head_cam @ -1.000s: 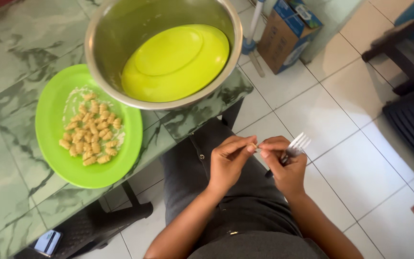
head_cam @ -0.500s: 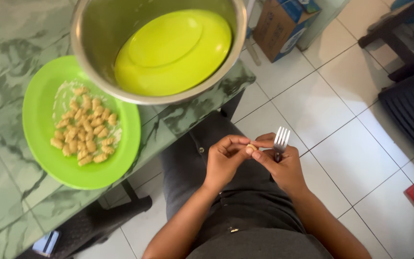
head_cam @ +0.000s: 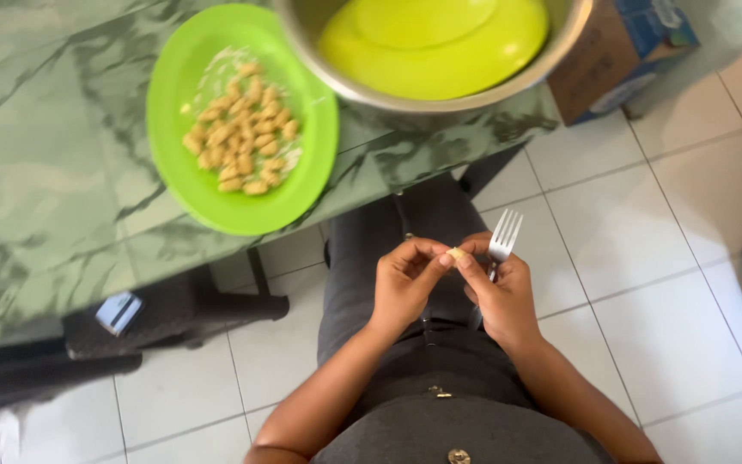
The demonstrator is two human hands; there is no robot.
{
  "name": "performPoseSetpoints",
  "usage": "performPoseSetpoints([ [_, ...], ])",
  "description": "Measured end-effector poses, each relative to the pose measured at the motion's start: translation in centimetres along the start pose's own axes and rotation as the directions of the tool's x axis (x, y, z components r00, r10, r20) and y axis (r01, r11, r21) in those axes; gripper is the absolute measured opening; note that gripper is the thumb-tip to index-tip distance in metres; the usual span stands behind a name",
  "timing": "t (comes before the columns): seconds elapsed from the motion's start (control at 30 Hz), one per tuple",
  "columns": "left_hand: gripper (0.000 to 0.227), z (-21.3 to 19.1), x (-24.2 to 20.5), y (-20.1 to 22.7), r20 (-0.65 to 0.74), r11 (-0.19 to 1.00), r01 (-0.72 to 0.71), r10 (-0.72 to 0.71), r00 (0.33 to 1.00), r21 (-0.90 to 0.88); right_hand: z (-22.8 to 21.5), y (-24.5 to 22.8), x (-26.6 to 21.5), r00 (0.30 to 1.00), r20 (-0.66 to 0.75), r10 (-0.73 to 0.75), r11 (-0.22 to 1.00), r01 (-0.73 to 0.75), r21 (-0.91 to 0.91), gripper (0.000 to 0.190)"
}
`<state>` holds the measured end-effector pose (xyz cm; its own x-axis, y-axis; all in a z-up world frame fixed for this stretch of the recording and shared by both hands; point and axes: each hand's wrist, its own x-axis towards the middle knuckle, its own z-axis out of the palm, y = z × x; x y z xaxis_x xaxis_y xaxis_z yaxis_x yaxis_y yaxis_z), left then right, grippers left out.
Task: The person takes small pieces of dough from a bowl and shapes them into patterned cylinders using a fork before placing them on a plate.
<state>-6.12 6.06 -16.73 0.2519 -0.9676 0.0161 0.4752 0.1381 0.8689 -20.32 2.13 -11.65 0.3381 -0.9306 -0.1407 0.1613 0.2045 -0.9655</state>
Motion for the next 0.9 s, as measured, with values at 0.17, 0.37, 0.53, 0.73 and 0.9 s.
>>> performPoseSetpoints([
  [0.17, 0.010, -1.7, -2.3, 2.6, -0.078, 0.986, -0.110, 0.120, 0.990, 0.127, 2.1, 0.0, -0.1, 0.984, 0.171, 0.056, 0.998, -0.048, -0.051, 0.009],
  [0.37, 0.012, -3.5, -4.9, 7.4, -0.124, 0.888, -0.222, 0.294, 0.948, 0.402, 5.4, 0.4, -0.2, 0.938, 0.346, -0.030, 0.965, 0.117, -0.234, 0.009],
  [0.53, 0.005, -4.3, -6.6, 9.9, -0.251, 0.788, -0.258, 0.457, 0.853, 0.559, 8.7, 0.4, -0.3, 0.911, 0.411, 0.019, 0.976, 0.073, -0.207, 0.010],
  [0.73, 0.005, -5.7, -9.3, 10.8, -0.345, 0.744, -0.253, 0.546, 0.764, 0.618, 11.7, 0.8, -0.8, 0.847, 0.524, 0.091, 0.981, 0.014, -0.192, 0.013],
  [0.9, 0.011, -7.8, -10.8, 10.7, -0.468, 0.864, -0.323, 0.485, 0.738, 0.386, 14.4, 1.9, -0.7, 0.783, 0.614, 0.100, 0.979, 0.034, -0.203, 0.010],
])
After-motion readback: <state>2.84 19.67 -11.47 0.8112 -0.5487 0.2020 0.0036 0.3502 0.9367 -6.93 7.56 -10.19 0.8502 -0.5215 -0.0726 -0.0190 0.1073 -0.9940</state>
